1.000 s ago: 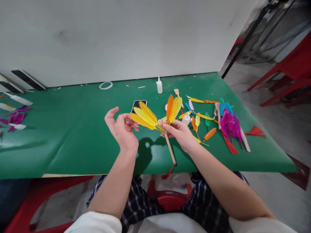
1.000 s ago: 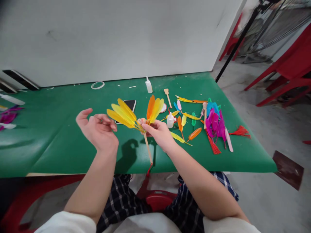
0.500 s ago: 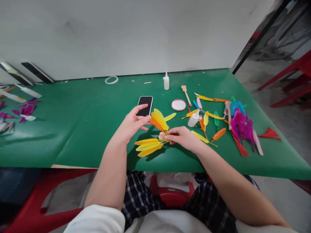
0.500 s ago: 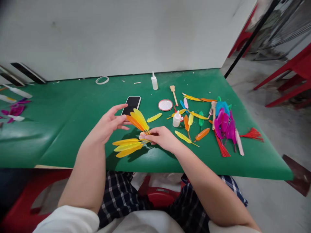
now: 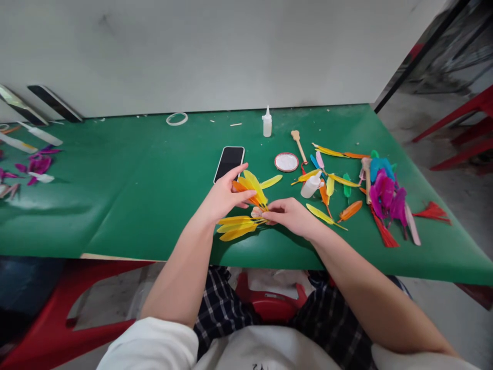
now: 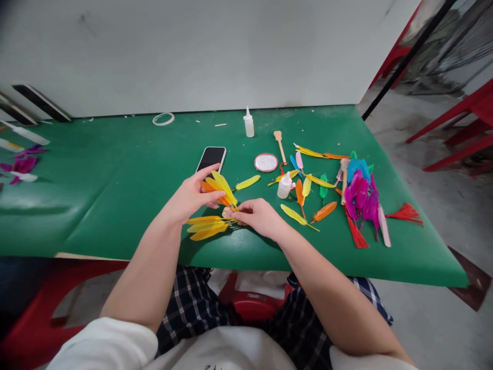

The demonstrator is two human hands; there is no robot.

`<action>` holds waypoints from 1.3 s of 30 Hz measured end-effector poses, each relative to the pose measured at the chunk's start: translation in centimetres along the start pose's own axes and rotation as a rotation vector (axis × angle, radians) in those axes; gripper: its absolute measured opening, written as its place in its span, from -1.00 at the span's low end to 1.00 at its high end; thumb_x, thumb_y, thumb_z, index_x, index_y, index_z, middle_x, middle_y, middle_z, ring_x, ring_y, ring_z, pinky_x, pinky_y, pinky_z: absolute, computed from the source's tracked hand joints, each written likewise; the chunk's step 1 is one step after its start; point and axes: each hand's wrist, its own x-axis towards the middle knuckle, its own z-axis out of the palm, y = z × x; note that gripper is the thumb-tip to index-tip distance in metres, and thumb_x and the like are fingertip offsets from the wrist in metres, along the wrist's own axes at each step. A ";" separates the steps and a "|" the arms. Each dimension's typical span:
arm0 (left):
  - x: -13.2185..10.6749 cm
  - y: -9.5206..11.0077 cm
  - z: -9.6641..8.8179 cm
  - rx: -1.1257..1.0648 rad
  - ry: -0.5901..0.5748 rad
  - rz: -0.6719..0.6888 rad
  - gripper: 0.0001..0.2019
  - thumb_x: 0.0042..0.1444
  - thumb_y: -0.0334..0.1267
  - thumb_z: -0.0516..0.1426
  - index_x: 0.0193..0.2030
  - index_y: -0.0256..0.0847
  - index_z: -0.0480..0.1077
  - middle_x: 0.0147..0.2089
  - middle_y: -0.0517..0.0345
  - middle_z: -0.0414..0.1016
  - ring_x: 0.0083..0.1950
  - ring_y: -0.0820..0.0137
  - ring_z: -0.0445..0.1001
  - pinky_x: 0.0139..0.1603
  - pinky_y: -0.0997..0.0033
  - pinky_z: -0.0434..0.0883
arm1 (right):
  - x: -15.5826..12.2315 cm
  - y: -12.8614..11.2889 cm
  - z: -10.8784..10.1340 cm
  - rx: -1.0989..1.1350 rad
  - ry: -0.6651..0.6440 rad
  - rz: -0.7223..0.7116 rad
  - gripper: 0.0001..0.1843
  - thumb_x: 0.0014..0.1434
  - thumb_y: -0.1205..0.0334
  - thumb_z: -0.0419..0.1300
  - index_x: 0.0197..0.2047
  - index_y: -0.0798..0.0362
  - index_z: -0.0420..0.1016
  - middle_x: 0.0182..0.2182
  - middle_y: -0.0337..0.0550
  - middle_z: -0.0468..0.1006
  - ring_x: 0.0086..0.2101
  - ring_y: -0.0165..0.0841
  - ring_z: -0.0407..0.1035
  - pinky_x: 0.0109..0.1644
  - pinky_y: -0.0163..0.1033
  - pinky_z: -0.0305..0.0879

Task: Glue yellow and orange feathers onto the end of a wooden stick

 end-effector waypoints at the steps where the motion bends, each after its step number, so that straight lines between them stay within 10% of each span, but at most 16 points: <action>1: 0.0 0.0 0.0 -0.005 0.000 0.003 -0.32 -0.11 -0.28 0.24 0.20 -0.06 0.14 -0.42 0.14 0.48 -0.39 0.26 0.51 -0.43 0.20 0.51 | 0.0 -0.1 0.0 0.014 0.002 0.004 -0.66 -0.05 -0.09 0.19 -0.45 0.04 0.50 -0.59 -0.25 0.45 -0.54 -0.43 0.31 -0.44 -0.31 0.20; 39: 0.2 0.2 -0.3 -0.022 -0.012 0.011 -0.32 -0.17 -0.38 0.26 0.16 -0.09 0.21 -0.37 0.12 0.50 -0.35 0.25 0.52 -0.41 0.24 0.52 | -0.5 -1.6 0.2 0.095 0.033 0.118 -0.54 -0.12 -0.17 0.21 -0.38 0.08 0.54 -0.55 -0.22 0.43 -0.50 -0.47 0.30 -0.47 -0.38 0.32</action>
